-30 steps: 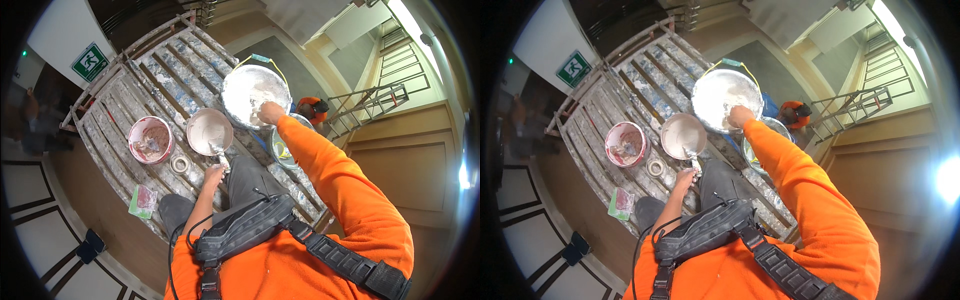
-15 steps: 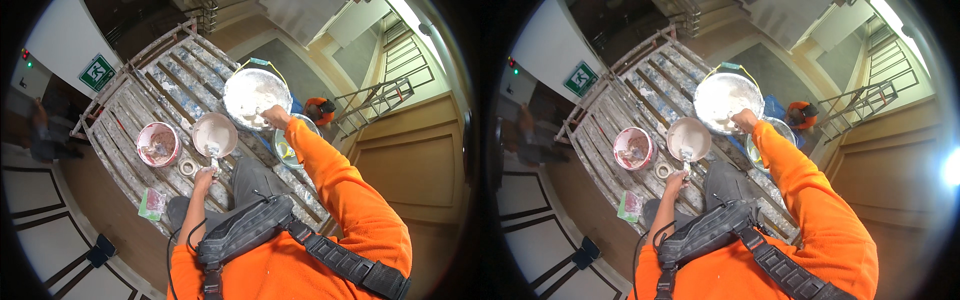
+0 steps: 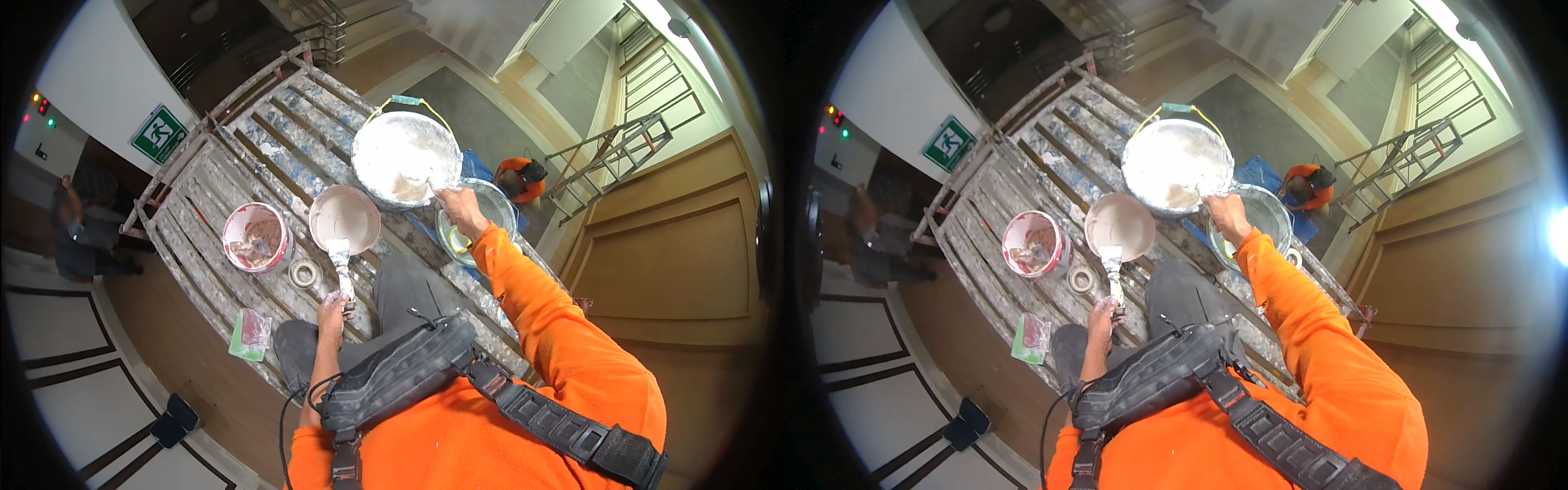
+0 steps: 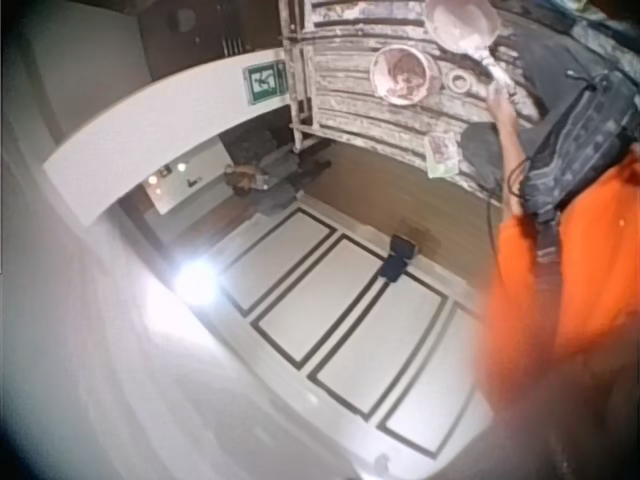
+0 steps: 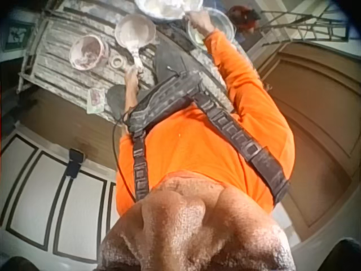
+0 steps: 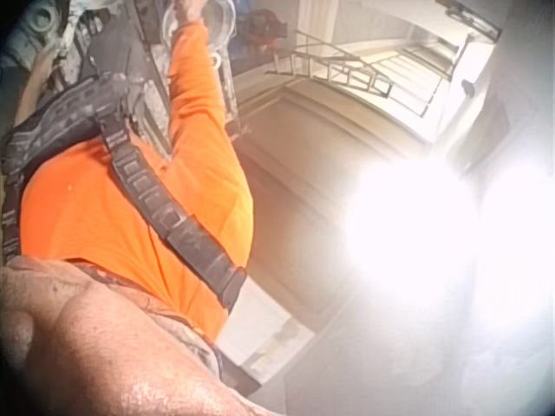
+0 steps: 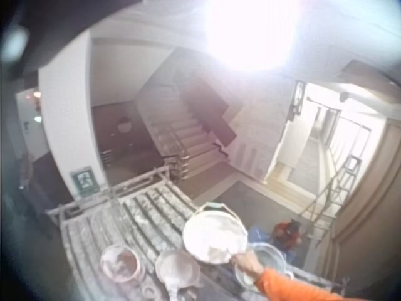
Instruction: The person pours a white powder from a green packet into a bucket containing a pinkish mixture, then uses a trowel to stir the contents. They continue mixing the plaster in the bucket, scraping the sides and blending the material.
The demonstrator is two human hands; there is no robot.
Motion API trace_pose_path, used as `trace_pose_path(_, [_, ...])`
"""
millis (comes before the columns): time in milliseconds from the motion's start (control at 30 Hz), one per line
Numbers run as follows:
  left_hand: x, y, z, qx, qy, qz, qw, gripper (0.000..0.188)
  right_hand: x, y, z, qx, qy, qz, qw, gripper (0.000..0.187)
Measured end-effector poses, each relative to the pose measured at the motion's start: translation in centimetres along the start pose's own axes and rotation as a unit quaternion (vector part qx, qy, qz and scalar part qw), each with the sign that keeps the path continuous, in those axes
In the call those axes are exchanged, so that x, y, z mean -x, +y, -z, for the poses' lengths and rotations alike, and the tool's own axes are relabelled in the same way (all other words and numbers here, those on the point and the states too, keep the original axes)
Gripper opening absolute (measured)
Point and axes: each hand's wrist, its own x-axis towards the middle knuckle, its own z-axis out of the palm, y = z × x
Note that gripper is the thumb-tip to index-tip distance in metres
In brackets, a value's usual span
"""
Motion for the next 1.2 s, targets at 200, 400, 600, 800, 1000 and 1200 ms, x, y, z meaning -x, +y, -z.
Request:
trace_pose_path(200, [1.1, -1.0, 0.5, 0.030, -0.004, -0.026, 0.999, 0.040, 3.0, -1.1, -0.5, -0.016, 0.022, 0.018, 0.999, 0.024])
trace_pose_path(400, [0.6, -1.3, 1.1, 0.021, 0.006, -0.035, 0.999, 0.035, 3.1, -1.3, -0.6, 0.002, 0.010, 0.019, 1.000, 0.024])
trace_pose_path(600, [0.5, -0.8, 0.9, 0.038, 0.001, -0.032, 0.999, 0.043, 3.6, -1.3, -1.4, -0.019, 0.028, 0.017, 0.999, 0.026])
trace_pose_path(800, [0.3, -1.0, 1.3, 0.038, -0.002, -0.047, 0.998, 0.031, 6.8, -2.7, -2.3, -0.012, 0.010, 0.033, 0.999, 0.024])
trace_pose_path(1000, [0.5, -0.8, 1.2, 0.052, 0.020, -0.055, 0.997, 0.032, 11.2, -3.3, -4.2, -0.035, -0.037, 0.012, 0.999, 0.032])
trace_pose_path(1200, [0.2, -1.2, 1.5, 0.078, 0.033, -0.037, 0.996, 0.036, 12.2, -1.3, -8.1, -0.017, -0.100, -0.009, 0.995, 0.039])
